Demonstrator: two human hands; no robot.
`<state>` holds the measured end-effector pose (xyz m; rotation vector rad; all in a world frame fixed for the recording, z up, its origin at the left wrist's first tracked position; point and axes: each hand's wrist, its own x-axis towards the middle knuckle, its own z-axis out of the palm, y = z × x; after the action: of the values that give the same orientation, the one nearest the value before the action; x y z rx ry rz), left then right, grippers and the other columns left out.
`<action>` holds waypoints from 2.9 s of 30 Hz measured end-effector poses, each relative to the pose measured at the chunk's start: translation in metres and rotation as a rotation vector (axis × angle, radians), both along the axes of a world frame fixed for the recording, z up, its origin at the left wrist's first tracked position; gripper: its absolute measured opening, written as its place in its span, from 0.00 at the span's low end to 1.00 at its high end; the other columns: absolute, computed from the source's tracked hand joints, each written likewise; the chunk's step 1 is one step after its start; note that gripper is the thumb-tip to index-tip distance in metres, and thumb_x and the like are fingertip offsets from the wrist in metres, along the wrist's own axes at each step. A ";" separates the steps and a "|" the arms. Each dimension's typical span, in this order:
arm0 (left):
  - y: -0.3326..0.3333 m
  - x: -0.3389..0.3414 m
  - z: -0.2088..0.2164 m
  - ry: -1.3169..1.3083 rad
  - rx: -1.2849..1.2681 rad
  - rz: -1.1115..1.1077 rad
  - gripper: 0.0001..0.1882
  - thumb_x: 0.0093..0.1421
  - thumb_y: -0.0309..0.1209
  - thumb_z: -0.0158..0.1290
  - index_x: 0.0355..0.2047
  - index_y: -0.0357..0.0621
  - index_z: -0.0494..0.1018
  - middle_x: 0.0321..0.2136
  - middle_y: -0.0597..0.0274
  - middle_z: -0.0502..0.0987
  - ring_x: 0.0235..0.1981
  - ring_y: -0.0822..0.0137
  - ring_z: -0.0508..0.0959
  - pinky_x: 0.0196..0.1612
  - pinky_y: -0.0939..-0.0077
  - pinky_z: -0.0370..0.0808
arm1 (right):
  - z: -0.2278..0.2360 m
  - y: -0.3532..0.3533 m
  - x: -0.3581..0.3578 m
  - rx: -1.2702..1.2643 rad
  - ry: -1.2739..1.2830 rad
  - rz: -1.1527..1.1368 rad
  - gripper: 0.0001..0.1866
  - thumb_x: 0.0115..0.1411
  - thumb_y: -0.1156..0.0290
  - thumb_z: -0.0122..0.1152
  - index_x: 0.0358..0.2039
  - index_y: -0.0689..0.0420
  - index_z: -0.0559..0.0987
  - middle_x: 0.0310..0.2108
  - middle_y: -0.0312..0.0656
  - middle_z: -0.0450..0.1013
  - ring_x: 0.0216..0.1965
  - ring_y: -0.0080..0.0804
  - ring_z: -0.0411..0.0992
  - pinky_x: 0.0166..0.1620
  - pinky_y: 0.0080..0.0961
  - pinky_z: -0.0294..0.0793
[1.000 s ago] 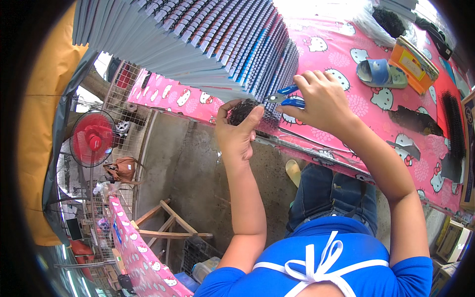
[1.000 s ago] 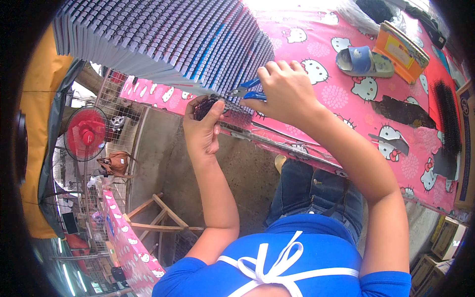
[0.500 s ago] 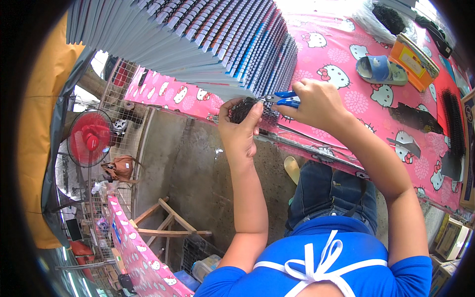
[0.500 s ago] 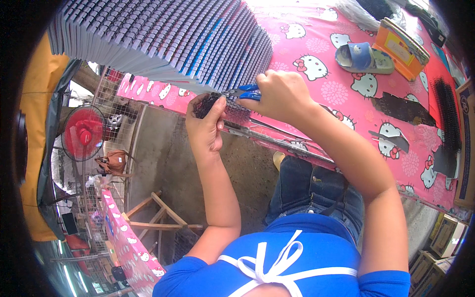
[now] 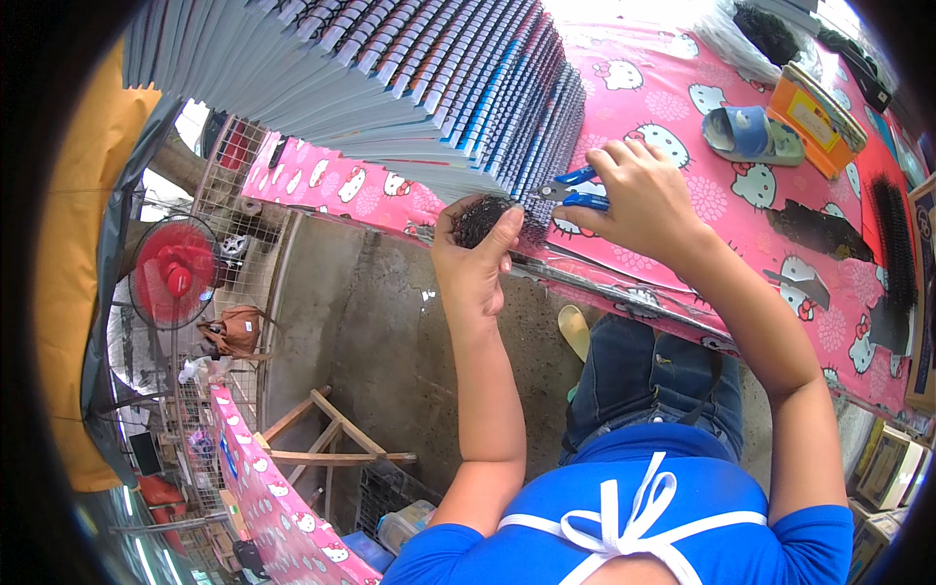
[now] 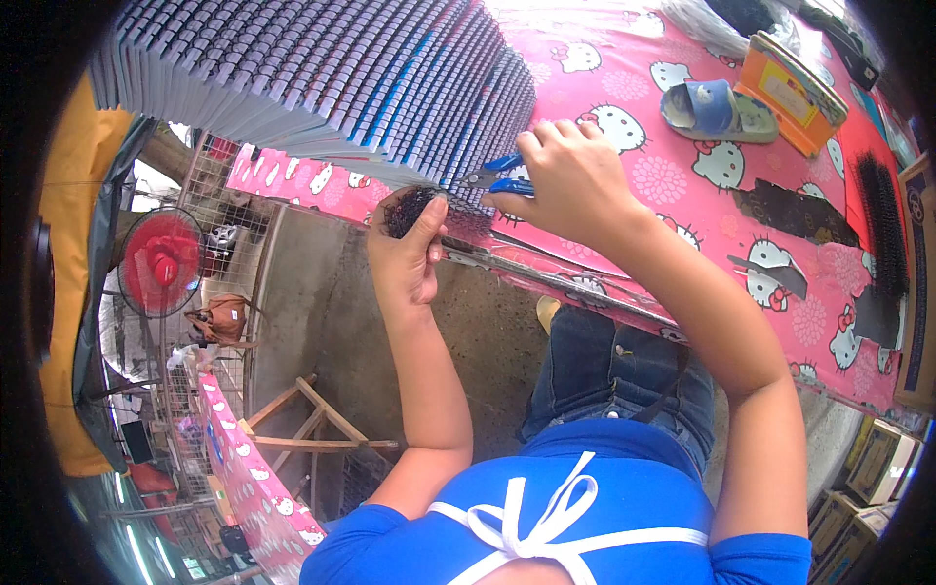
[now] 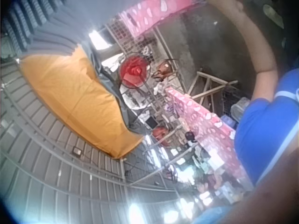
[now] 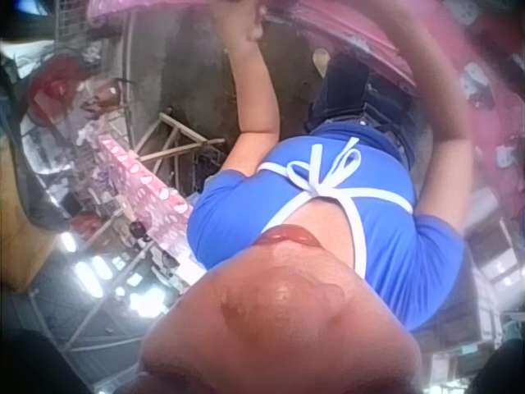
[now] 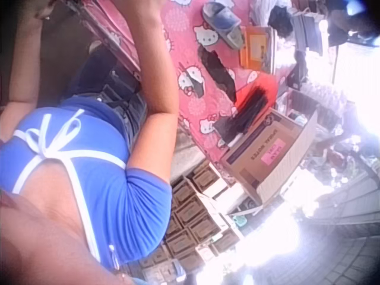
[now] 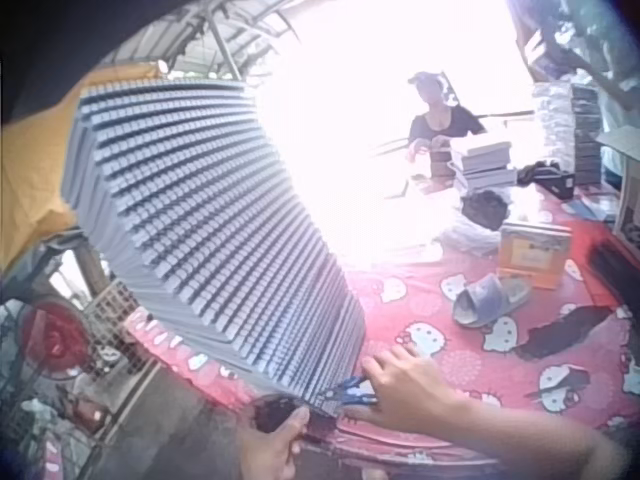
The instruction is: The person uses a tool to crimp and cut the ends of wire coils on spiral notebooks before placing them onto a stack on the table.
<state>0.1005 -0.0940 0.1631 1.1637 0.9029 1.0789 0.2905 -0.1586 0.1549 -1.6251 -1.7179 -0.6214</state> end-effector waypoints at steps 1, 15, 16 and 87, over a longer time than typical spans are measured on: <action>-0.001 0.001 -0.002 0.013 0.019 -0.004 0.23 0.47 0.23 0.65 0.41 0.33 0.67 0.27 0.57 0.76 0.19 0.73 0.74 0.15 0.86 0.64 | 0.000 0.002 0.000 0.011 -0.030 0.003 0.31 0.47 0.41 0.62 0.20 0.63 0.79 0.21 0.47 0.75 0.24 0.40 0.77 0.28 0.35 0.75; 0.000 0.003 -0.017 -0.015 0.013 0.025 0.23 0.47 0.22 0.65 0.41 0.33 0.67 0.27 0.57 0.76 0.19 0.74 0.74 0.15 0.86 0.64 | -0.008 0.000 -0.002 -0.019 -0.036 0.016 0.29 0.45 0.43 0.65 0.24 0.62 0.77 0.21 0.45 0.73 0.25 0.41 0.74 0.29 0.35 0.73; 0.000 0.004 -0.019 -0.004 0.051 0.036 0.23 0.46 0.23 0.65 0.41 0.33 0.67 0.27 0.57 0.76 0.19 0.74 0.74 0.15 0.87 0.64 | -0.008 0.001 -0.005 -0.190 0.058 0.005 0.29 0.46 0.43 0.65 0.24 0.62 0.77 0.21 0.45 0.73 0.24 0.41 0.74 0.29 0.36 0.73; 0.007 -0.003 -0.060 -0.001 -0.207 -0.005 0.25 0.44 0.22 0.67 0.41 0.35 0.68 0.27 0.58 0.77 0.20 0.74 0.74 0.14 0.87 0.64 | -0.051 -0.010 0.011 -0.389 0.053 -0.026 0.31 0.48 0.40 0.60 0.25 0.61 0.79 0.21 0.47 0.75 0.25 0.42 0.76 0.31 0.34 0.75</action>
<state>0.0979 -0.0873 0.1035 0.9930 0.9859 0.9570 0.3018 -0.1682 0.1041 -1.9101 -1.8631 -0.2603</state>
